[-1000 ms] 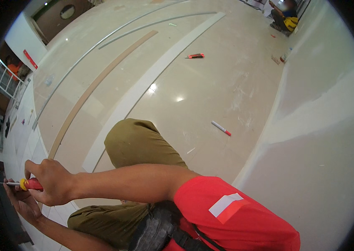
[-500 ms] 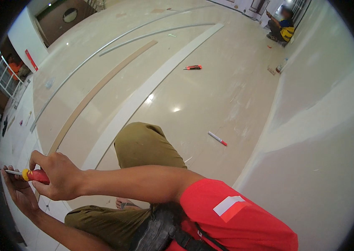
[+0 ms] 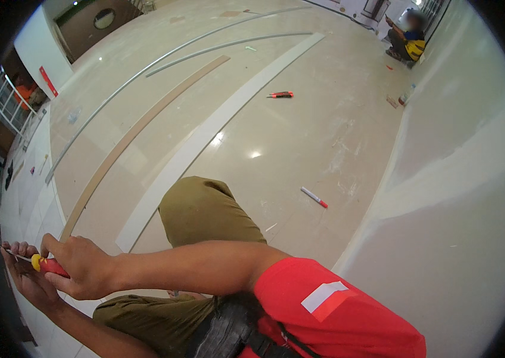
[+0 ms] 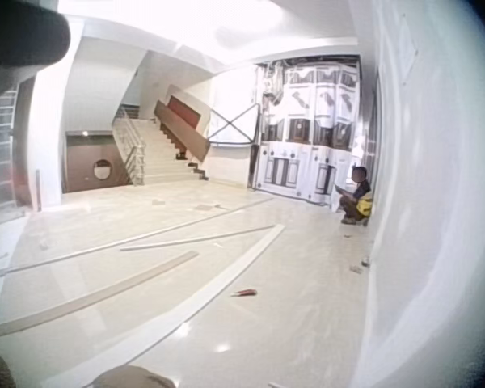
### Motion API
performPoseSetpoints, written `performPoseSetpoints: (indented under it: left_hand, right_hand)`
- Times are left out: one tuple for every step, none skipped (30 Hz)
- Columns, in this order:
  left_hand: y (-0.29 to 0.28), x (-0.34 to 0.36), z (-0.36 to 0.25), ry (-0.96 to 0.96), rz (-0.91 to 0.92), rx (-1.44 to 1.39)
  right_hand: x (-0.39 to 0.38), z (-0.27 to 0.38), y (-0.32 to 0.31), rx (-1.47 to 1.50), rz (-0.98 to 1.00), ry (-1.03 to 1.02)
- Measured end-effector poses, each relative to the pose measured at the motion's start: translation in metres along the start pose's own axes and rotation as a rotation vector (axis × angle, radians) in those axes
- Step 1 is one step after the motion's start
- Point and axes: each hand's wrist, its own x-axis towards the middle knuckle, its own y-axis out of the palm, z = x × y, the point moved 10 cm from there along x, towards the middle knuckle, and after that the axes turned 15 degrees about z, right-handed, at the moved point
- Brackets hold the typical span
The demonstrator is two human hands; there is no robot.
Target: The person picks a screw out of a bucket, holds it up to a screwdriver, and then uses a marker to draw a line on the floor along a wooden strip.
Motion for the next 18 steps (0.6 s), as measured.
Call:
performPoseSetpoints:
  left_hand:
    - [0.002, 0.001, 0.001, 0.001, -0.002, -0.001]
    - [0.015, 0.004, 0.006, 0.003, 0.106, -0.211]
    - [0.027, 0.005, 0.007, 0.007, 0.211, -0.418]
    - [0.026, 0.005, 0.005, 0.01, 0.208, -0.415]
    - [0.03, 0.005, 0.004, 0.002, 0.246, -0.416]
    - [0.034, 0.005, 0.004, -0.007, 0.283, -0.422]
    - [0.034, 0.006, 0.004, -0.004, 0.279, -0.424]
    - [0.043, 0.006, 0.003, -0.026, 0.358, -0.431]
    - [0.055, 0.005, 0.003, -0.049, 0.439, -0.438]
    - [0.058, 0.002, 0.0, -0.047, 0.437, -0.44]
    - [0.043, -0.002, -0.003, -0.062, 0.248, -0.208]
    - [0.04, -0.005, -0.004, -0.062, 0.157, -0.092]
    - [0.039, -0.008, -0.005, -0.074, 0.065, 0.023]
    - [0.033, -0.01, -0.005, -0.066, -0.074, 0.196]
    - [0.029, -0.017, -0.01, -0.054, -0.223, 0.376]
    - [0.05, -0.025, -0.009, -0.073, -0.273, 0.587]
    - [0.041, -0.022, -0.001, -0.104, -0.129, 0.575]
    - [0.055, -0.016, 0.012, -0.137, 0.026, 0.559]
  right_hand:
    - [0.0, -0.002, 0.003, -0.001, 0.003, 0.0]
    - [0.001, -0.004, 0.005, -0.006, 0.012, -0.002]
    - [0.001, -0.003, 0.008, -0.007, 0.024, -0.006]
    - [0.002, -0.002, 0.009, -0.005, 0.028, -0.008]
    - [0.002, 0.0, 0.011, -0.036, 0.051, -0.016]
    - [0.002, 0.002, 0.012, -0.07, 0.073, -0.02]
    - [0.002, 0.003, 0.01, -0.071, 0.078, -0.018]
    - [0.002, 0.004, 0.011, -0.048, 0.106, -0.007]
    - [0.002, 0.006, 0.009, -0.026, 0.132, 0.005]
    - [0.002, 0.009, 0.004, -0.027, 0.134, 0.007]
    - [0.001, 0.014, -0.004, -0.027, 0.124, -0.012]
    - [0.001, 0.019, -0.011, -0.029, 0.11, -0.034]
    - [0.004, 0.013, -0.011, -0.032, 0.108, -0.034]
    - [0.006, 0.011, -0.024, -0.051, -0.046, -0.114]
    - [0.005, 0.021, -0.04, -0.061, -0.191, -0.196]
    - [0.006, 0.014, -0.046, 0.065, -0.177, -0.149]
    - [0.009, 0.016, -0.05, 0.071, -0.173, -0.15]
    - [0.008, 0.02, -0.062, 0.117, -0.233, -0.179]
